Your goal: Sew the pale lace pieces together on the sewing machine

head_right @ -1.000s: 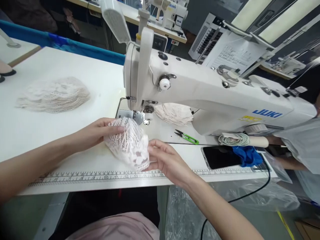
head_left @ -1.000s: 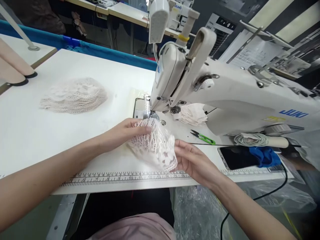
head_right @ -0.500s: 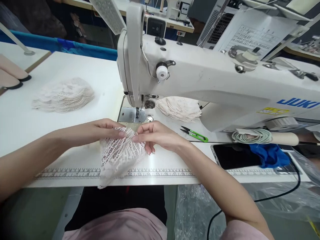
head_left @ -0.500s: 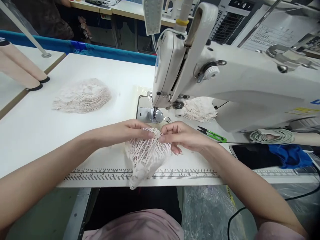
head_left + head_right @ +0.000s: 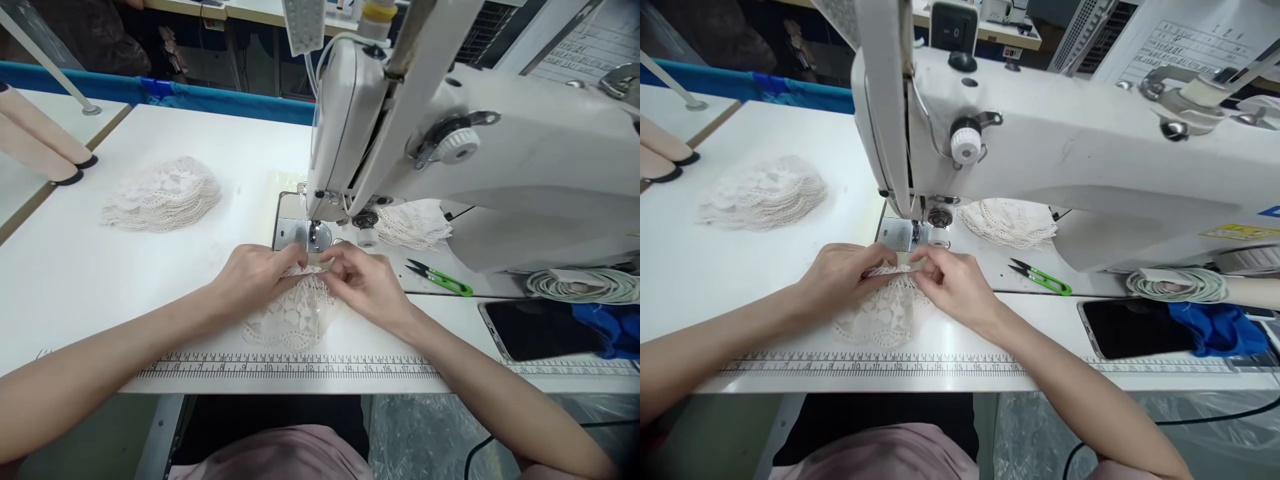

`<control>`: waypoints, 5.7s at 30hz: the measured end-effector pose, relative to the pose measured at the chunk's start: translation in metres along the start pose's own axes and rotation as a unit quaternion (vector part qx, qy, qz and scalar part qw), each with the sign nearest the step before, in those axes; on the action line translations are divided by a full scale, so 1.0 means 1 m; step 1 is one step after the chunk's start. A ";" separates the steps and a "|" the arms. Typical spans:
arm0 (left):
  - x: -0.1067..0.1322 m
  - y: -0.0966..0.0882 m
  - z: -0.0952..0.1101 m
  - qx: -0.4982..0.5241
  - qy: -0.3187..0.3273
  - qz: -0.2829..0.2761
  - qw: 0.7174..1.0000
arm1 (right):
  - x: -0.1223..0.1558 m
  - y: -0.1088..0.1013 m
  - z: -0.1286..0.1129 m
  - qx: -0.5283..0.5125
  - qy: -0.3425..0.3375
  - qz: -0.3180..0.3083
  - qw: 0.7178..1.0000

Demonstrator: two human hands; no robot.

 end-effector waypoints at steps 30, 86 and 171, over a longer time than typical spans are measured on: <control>0.001 -0.005 0.021 0.044 0.046 -0.008 0.998 | 0.059 0.014 -0.073 0.343 -0.469 0.096 0.808; 0.003 0.016 0.032 -0.129 0.061 -0.101 0.985 | 0.004 0.014 -0.014 0.498 -0.121 0.039 0.858; -0.006 0.023 0.007 -0.163 0.003 -0.108 0.981 | -0.002 0.008 -0.006 0.507 -0.103 0.055 0.854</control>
Point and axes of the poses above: each hand's wrist, its own x-axis away from the middle knuckle, its own y-axis out of the palm, z = x × y, the point moved 10 cm from there along -x, towards the middle knuckle, and after that the axes turned 8 degrees about y, right-handed, at the moved point
